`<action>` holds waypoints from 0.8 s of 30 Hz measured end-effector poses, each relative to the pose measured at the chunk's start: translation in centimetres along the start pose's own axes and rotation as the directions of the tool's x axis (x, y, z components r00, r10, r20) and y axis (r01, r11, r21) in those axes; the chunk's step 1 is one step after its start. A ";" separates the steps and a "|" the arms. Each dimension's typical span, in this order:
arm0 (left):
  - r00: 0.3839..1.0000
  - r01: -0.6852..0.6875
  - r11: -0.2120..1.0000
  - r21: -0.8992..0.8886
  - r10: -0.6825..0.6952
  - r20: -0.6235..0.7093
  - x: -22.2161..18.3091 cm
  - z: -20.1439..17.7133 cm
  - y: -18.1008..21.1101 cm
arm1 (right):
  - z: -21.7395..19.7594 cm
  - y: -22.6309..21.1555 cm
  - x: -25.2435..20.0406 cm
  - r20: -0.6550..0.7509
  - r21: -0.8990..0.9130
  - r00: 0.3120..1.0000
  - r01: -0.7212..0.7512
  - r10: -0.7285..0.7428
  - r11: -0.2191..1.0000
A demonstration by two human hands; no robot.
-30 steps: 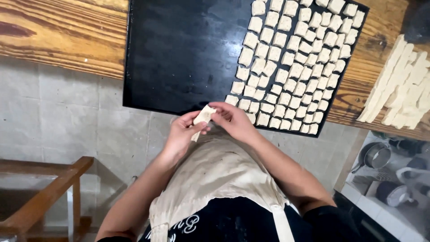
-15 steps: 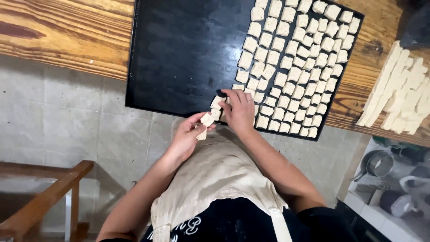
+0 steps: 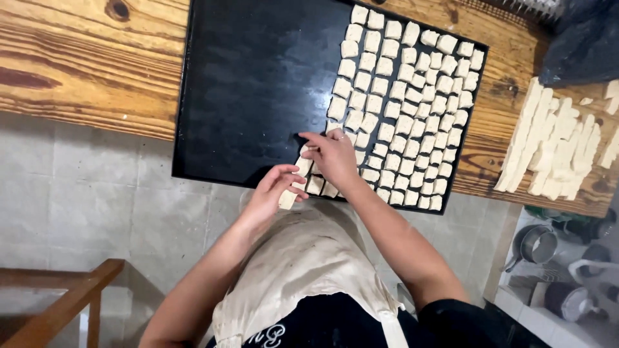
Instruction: Arranging small pre-cut dough pieces onto a baking tray in a grid pattern
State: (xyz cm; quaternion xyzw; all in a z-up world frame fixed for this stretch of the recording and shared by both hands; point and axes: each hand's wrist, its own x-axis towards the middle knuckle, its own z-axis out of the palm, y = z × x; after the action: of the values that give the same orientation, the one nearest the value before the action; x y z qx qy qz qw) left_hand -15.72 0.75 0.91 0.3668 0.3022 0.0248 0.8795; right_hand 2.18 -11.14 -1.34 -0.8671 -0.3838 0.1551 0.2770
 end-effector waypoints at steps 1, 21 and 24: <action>0.999 0.017 1.000 -0.018 -0.016 0.029 0.3 0.3 0.5 | -0.2 -0.3 0.4 -0.066 -0.120 0.991 0.107 -0.116 0.987; 0.984 -0.046 0.880 0.474 0.123 -0.132 7.3 -0.2 1.1 | -3.5 0.0 4.6 -0.051 -0.230 0.989 0.120 -0.136 0.966; 0.961 -0.148 0.640 0.754 0.273 -0.043 7.8 0.1 2.2 | -4.2 -1.2 4.8 -0.011 -0.304 0.988 0.143 -0.154 0.942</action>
State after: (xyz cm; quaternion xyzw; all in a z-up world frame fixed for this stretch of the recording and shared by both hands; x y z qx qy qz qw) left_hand -8.89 4.31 -1.57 0.7232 0.3075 0.0298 0.6177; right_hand 6.68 -8.39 2.47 -0.8705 -0.4624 0.0581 0.1585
